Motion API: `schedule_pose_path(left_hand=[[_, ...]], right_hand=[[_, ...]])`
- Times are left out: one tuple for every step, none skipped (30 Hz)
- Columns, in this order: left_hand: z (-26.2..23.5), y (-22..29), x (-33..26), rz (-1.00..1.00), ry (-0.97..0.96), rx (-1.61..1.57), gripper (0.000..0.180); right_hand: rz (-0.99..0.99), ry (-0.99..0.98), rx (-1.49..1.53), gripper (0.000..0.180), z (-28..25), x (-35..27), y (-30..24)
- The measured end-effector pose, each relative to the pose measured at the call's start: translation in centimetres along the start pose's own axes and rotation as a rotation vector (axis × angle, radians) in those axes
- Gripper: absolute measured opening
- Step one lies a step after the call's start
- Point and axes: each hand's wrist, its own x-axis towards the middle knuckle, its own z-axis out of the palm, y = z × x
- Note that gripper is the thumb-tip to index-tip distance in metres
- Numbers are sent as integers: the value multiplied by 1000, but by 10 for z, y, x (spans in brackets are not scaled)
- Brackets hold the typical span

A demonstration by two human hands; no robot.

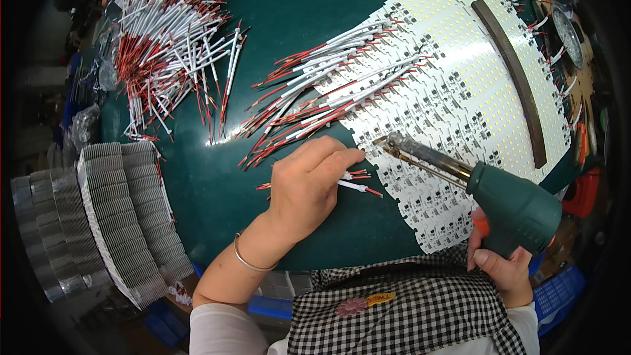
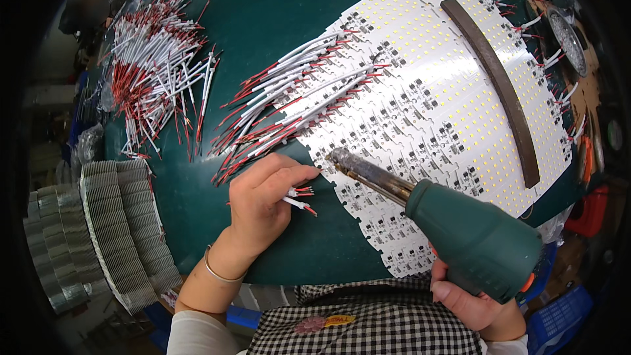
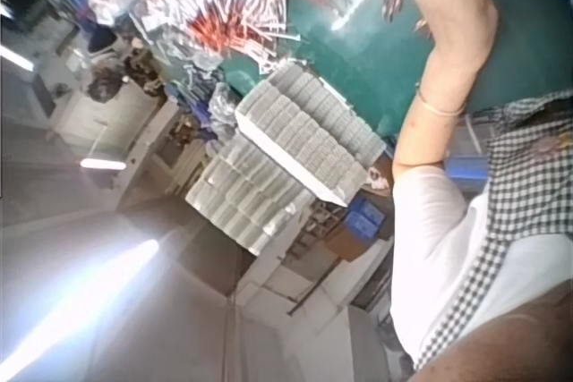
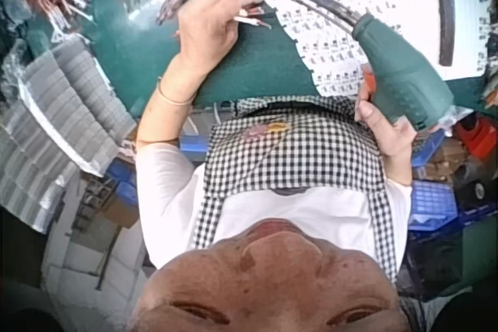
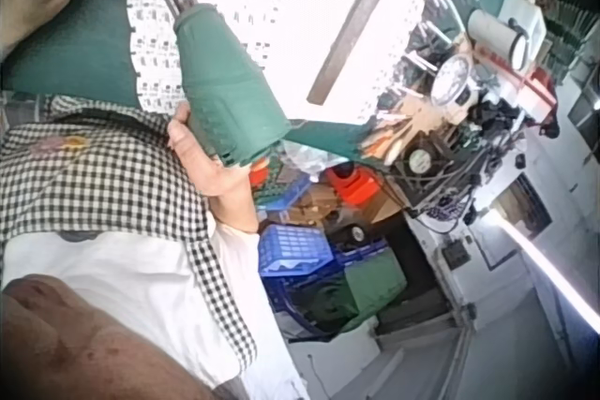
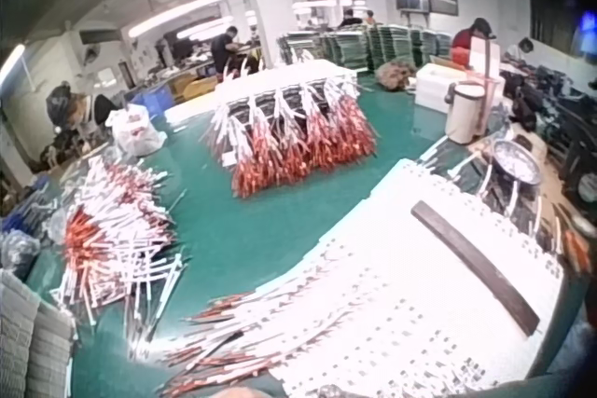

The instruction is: The person solders individual wires onto specific contact points on large LED panel boards using a manual soldering iron.

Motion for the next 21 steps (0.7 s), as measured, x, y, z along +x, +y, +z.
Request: schedule_pose_path(left_hand=[[1, 0, 1, 20, 3, -2, 45], [1, 0, 2, 40, 6, -5, 45], [1, -1, 2, 41, 5, -5, 45], [1, -2, 2, 56, 14, -13, 44], [1, -4, 3, 72, 22, -22, 43], [2, -4, 3, 72, 21, -22, 43], [1, -4, 3, 75, 19, -22, 43], [1, -5, 4, 78, 16, -22, 42], [1, -5, 4, 79, 17, -23, 42], [1, -4, 4, 81, 19, -24, 42], [1, -4, 3, 83, 22, -24, 42], [1, -4, 3, 83, 21, -25, 42], [2, -4, 3, 88, 23, -16, 43], [2, -4, 2, 92, 24, -7, 43], [2, -4, 2, 93, 24, -9, 43], [2, -3, 2, 96, 23, -2, 45], [2, -2, 2, 98, 23, 5, 46], [2, -1, 1, 99, 21, 2, 46], [2, 0, 2, 104, 21, 17, 47], [2, 0, 2, 108, 21, 32, 48], [2, 1, 1, 107, 20, 32, 48]], right_hand=[[0, 1, 3, 61, 1, -1, -1], [29, 11, 13, 60, 4, -1, -4], [59, 21, 21, 59, 5, -3, -6], [58, 21, 22, 59, 3, -3, -3], [38, -37, -17, 56, -1, -3, 2], [20, -95, -57, 53, -4, -3, 4], [20, -95, -56, 53, -3, -3, 4], [18, -95, -49, 50, -1, -2, 3], [15, -95, -45, 47, 0, -2, 3], [15, -94, -46, 47, -1, -2, 5], [-23, -135, -83, 45, -3, -1, 10], [-60, -176, -120, 44, -4, 0, 13], [-60, -175, -120, 44, -5, 1, 13], [-104, -209, -177, 43, -5, 3, 12], [-148, -242, -235, 42, -5, 3, 12], [-147, -241, -235, 42, -5, 2, 12], [-151, -250, -282, 40, -5, 1, 12], [-153, -258, -329, 38, -4, 0, 11], [-152, -255, -329, 38, -3, 0, 11], [-205, -277, -370, 38, -2, 1, 9], [-258, -302, -410, 38, -1, 2, 8]])
